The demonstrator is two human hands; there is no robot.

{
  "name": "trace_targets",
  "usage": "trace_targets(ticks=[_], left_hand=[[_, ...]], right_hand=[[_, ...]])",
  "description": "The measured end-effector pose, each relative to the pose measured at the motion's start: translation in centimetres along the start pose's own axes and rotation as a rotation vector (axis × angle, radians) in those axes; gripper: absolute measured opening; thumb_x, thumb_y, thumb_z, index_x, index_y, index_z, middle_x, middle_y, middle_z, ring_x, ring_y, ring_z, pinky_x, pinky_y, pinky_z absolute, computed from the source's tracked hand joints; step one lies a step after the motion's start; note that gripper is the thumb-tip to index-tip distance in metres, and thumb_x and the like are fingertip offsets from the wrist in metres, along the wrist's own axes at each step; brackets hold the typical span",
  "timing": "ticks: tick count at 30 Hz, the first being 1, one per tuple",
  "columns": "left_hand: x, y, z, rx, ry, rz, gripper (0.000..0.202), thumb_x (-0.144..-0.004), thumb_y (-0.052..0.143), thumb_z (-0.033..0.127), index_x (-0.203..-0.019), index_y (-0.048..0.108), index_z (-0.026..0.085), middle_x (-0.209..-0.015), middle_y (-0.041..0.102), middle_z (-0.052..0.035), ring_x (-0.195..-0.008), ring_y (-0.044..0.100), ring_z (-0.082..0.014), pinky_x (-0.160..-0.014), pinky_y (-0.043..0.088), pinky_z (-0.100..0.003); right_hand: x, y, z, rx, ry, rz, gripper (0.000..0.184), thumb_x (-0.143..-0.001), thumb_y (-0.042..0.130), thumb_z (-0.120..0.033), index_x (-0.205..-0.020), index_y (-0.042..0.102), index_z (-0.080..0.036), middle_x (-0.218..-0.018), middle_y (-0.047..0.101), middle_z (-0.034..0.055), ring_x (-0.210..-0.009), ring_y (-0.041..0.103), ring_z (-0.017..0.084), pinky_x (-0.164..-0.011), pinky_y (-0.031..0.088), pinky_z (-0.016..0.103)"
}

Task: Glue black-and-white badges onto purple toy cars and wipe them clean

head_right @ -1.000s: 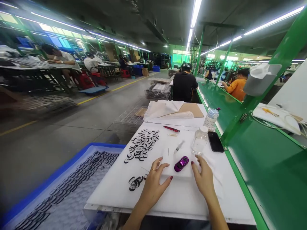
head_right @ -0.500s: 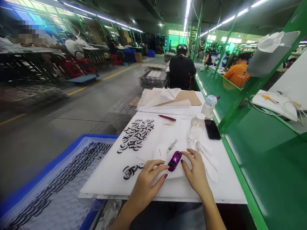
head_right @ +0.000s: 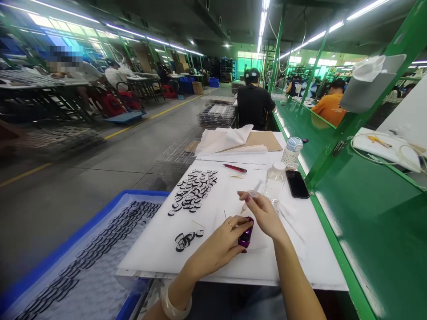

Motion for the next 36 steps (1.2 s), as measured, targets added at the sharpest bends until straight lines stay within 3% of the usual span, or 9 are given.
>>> trace_targets(ticks=[3, 6, 8, 14, 18, 21, 24, 30, 36], left_hand=[[-0.1, -0.2, -0.2, 0.015, -0.019, -0.016, 0.057, -0.080, 0.075, 0.013, -0.133, 0.058, 0.023, -0.139, 0.055, -0.0109, -0.129, 0.051, -0.0302, -0.110, 0.047, -0.048], [-0.3, -0.1, -0.5, 0.031, -0.042, -0.005, 0.057, -0.075, 0.080, 0.016, -0.128, 0.062, 0.023, -0.147, 0.051, -0.0099, -0.138, 0.044, -0.0317, -0.116, 0.041, -0.050], [-0.1, 0.3, -0.7, 0.038, -0.068, 0.032, 0.058, -0.072, 0.082, 0.018, -0.127, 0.063, 0.022, -0.143, 0.056, -0.0099, -0.132, 0.051, -0.0313, -0.113, 0.044, -0.050], [0.8, 2.3, -1.3, 0.060, -0.123, 0.300, 0.064, -0.050, 0.092, 0.024, -0.111, 0.072, 0.022, -0.122, 0.068, -0.0076, -0.107, 0.065, -0.0315, -0.094, 0.055, -0.049], [0.7, 2.5, -1.4, 0.084, -0.137, 0.357, 0.062, -0.049, 0.091, 0.023, -0.109, 0.074, 0.022, -0.118, 0.070, -0.0062, -0.104, 0.067, -0.0303, -0.092, 0.056, -0.048], [0.3, 2.2, -1.3, 0.121, -0.181, 0.363, 0.058, -0.050, 0.089, 0.022, -0.107, 0.075, 0.023, -0.117, 0.071, -0.0055, -0.103, 0.067, -0.0297, -0.091, 0.056, -0.047], [0.1, 1.9, -0.9, 0.146, -0.248, 0.347, 0.054, -0.053, 0.088, 0.023, -0.105, 0.076, 0.022, -0.114, 0.072, -0.0051, -0.102, 0.067, -0.0294, -0.092, 0.056, -0.048], [0.0, 1.9, -0.3, 0.137, -0.284, 0.398, 0.049, -0.054, 0.085, 0.023, -0.101, 0.077, 0.023, -0.110, 0.072, -0.0028, -0.100, 0.067, -0.0274, -0.090, 0.056, -0.047], [0.1, 2.0, -0.4, 0.144, -0.269, 0.441, 0.047, -0.054, 0.081, 0.024, -0.101, 0.077, 0.024, -0.109, 0.073, -0.0021, -0.097, 0.068, -0.0258, -0.085, 0.057, -0.043]], right_hand=[[1.2, -1.4, -1.0, -0.161, -0.104, 0.210, 0.024, -0.091, 0.061, -0.046, -0.103, 0.064, -0.026, -0.090, 0.063, 0.0035, -0.083, 0.059, 0.018, -0.074, 0.047, 0.033], [3.4, -1.6, -1.9, -0.288, -0.207, 0.274, 0.032, -0.088, 0.059, -0.056, -0.080, 0.057, -0.024, -0.066, 0.042, -0.0020, -0.062, 0.043, 0.015, -0.060, 0.040, 0.031], [5.1, -1.1, -1.8, -0.354, -0.256, 0.261, 0.044, -0.089, 0.053, -0.060, -0.066, 0.048, -0.022, -0.057, 0.033, -0.0029, -0.054, 0.036, 0.014, -0.054, 0.036, 0.031], [8.9, 0.7, 0.9, -0.378, -0.208, 0.359, 0.035, -0.095, 0.056, -0.037, -0.065, 0.052, -0.020, -0.058, 0.039, -0.0014, -0.055, 0.037, 0.013, -0.050, 0.027, 0.030], [10.0, 0.7, -0.2, -0.438, -0.367, 0.470, 0.042, -0.094, 0.052, -0.050, -0.063, 0.048, -0.021, -0.052, 0.029, -0.0043, -0.049, 0.030, 0.012, -0.051, 0.029, 0.032], [9.6, 1.0, -0.5, -0.318, -0.267, 0.423, 0.037, -0.089, 0.067, -0.040, -0.062, 0.051, -0.020, -0.054, 0.039, -0.0030, -0.050, 0.035, 0.012, -0.048, 0.023, 0.030], [9.4, 1.0, -0.7, -0.343, -0.208, 0.399, 0.037, -0.092, 0.063, -0.037, -0.063, 0.045, -0.021, -0.050, 0.031, -0.0057, -0.047, 0.028, 0.011, -0.048, 0.022, 0.030], [7.5, 0.8, -2.2, -0.795, -0.226, 0.065, 0.060, -0.090, 0.048, -0.066, -0.056, 0.032, -0.020, -0.048, 0.018, -0.0050, -0.047, 0.021, 0.012, -0.051, 0.024, 0.033], [5.6, 0.8, -0.4, -0.954, -0.095, -0.111, 0.068, -0.080, 0.036, -0.083, -0.055, 0.032, -0.020, -0.048, 0.016, -0.0049, -0.048, 0.017, 0.012, -0.050, 0.020, 0.034]])
Point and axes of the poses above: each hand's wrist, its own x-axis away from the middle knuckle, its own y-axis out of the palm, z = x × y, the point moved 3 cm from there along -x, towards the middle knuckle
